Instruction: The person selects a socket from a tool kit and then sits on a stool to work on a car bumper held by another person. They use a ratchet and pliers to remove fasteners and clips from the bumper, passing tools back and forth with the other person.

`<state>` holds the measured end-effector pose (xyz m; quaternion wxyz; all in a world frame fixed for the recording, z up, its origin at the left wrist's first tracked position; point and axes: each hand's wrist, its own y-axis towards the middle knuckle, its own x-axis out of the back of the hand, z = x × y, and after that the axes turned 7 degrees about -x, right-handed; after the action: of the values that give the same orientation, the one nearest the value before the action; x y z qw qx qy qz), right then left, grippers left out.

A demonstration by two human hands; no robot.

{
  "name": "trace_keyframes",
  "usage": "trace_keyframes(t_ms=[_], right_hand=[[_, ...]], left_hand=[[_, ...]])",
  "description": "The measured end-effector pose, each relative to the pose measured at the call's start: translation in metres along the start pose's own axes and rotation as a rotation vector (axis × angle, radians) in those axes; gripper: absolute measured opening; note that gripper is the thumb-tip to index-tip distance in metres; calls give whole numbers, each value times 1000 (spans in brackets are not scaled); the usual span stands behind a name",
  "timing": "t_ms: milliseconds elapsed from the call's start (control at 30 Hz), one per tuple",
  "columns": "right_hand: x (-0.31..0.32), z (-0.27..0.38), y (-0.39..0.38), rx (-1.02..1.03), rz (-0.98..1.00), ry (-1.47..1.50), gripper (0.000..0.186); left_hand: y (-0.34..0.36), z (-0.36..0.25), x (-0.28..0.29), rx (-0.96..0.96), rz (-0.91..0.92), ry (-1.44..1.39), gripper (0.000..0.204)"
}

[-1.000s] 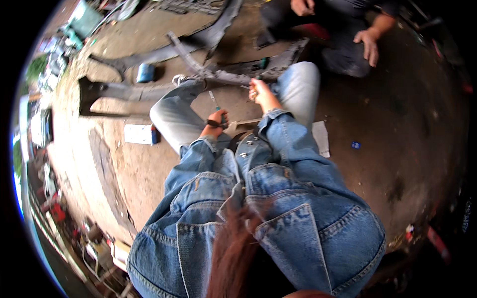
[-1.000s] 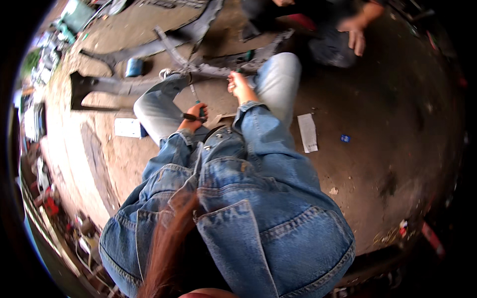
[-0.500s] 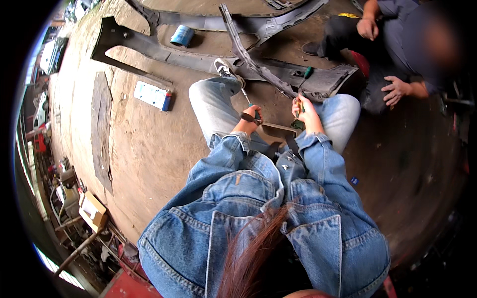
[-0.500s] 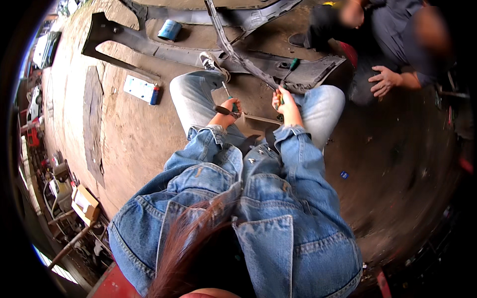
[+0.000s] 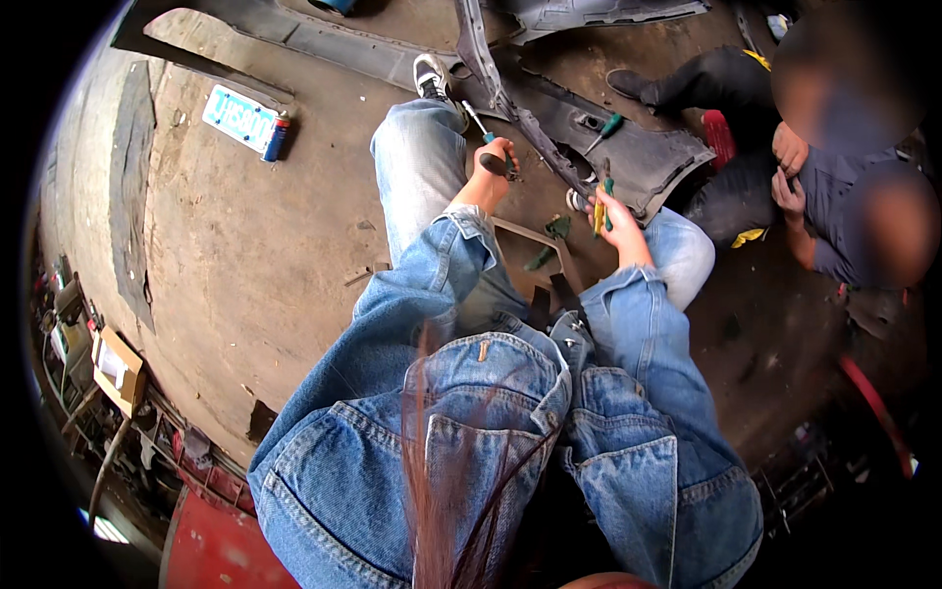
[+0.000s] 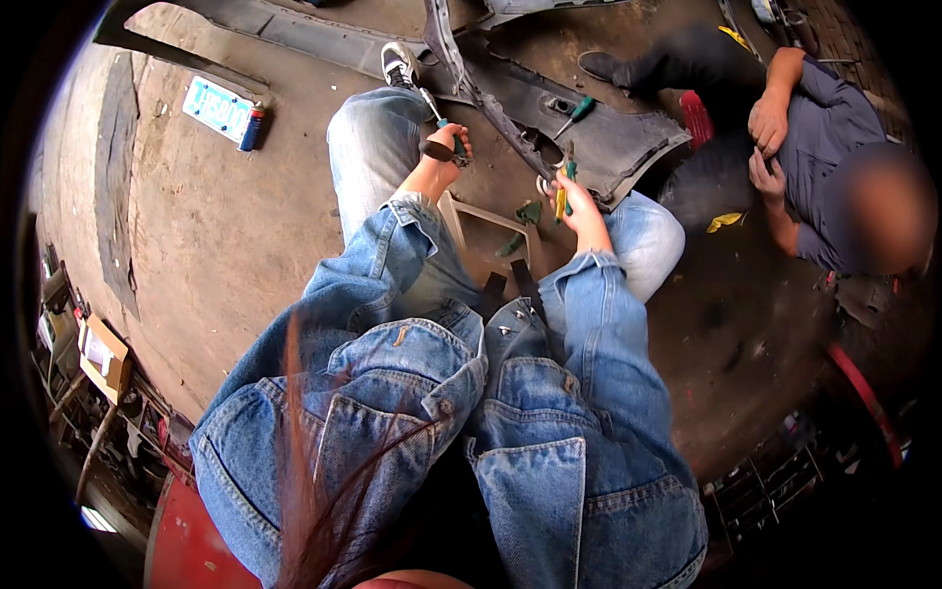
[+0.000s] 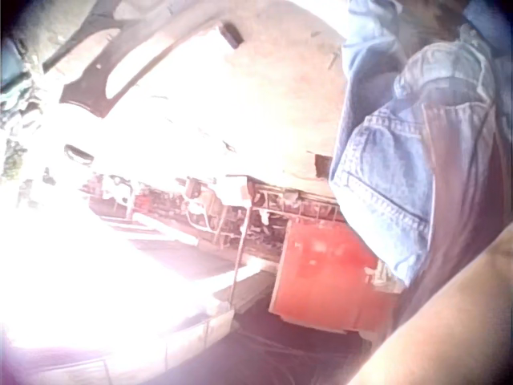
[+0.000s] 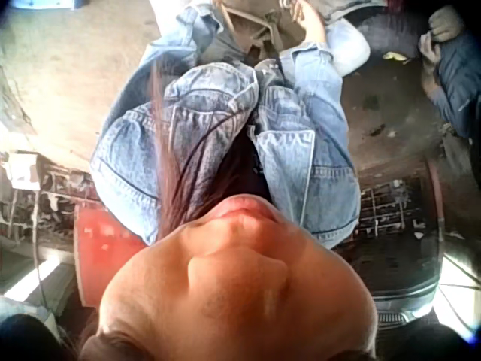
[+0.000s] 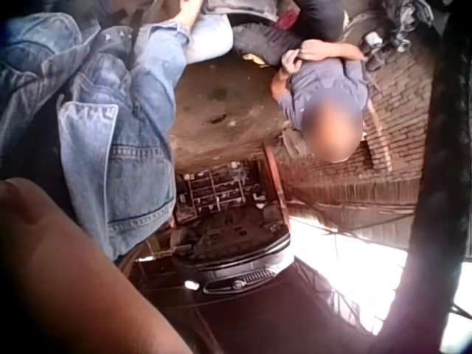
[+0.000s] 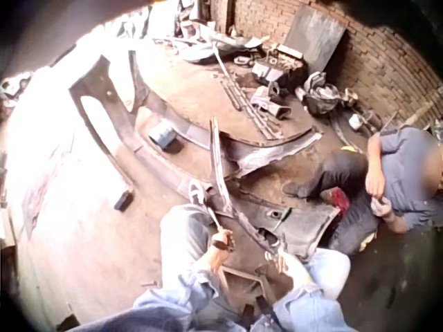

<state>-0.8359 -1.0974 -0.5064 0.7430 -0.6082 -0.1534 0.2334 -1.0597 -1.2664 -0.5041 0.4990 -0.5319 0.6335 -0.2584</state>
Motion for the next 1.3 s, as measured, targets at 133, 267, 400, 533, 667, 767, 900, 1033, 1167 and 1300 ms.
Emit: trace_keyframes(t_ms=[133, 267, 400, 533, 667, 767, 900, 1033, 1167, 1300], right_hand=[[-17, 18, -5, 165, -55, -326, 30], [-60, 13, -48, 260, -42, -203, 28], [-90, -8, -109, 264, -19, 43, 24], [-95, -36, -172, 233, 56, 106, 26], [-75, -53, -226, 356, 9, 54, 30], [-87, -58, -277, 455, 46, -19, 35], [-97, -65, -313, 587, 115, -55, 36], [-127, -68, -324, 634, 198, -174, 33], [-154, -66, -324, 638, 285, -298, 32], [-174, -77, -317, 651, 291, -305, 32]], left_hand=[[-10, 6, -11, 65, 64, 27, 11], [-21, 2, -33, -4, 123, 10, 13], [-23, 9, -50, -44, 109, -50, 13], [18, 34, -36, -61, 209, -302, 9], [-3, 28, -48, -14, 265, -472, 7], [20, 30, -33, -2, 358, -304, 5], [-4, 15, -18, -107, 301, -144, 7], [-1, -3, 3, -102, 293, -78, 14], [-21, -2, 4, -142, 358, 141, 20], [-61, -1, -2, 107, 414, 5, 18]])
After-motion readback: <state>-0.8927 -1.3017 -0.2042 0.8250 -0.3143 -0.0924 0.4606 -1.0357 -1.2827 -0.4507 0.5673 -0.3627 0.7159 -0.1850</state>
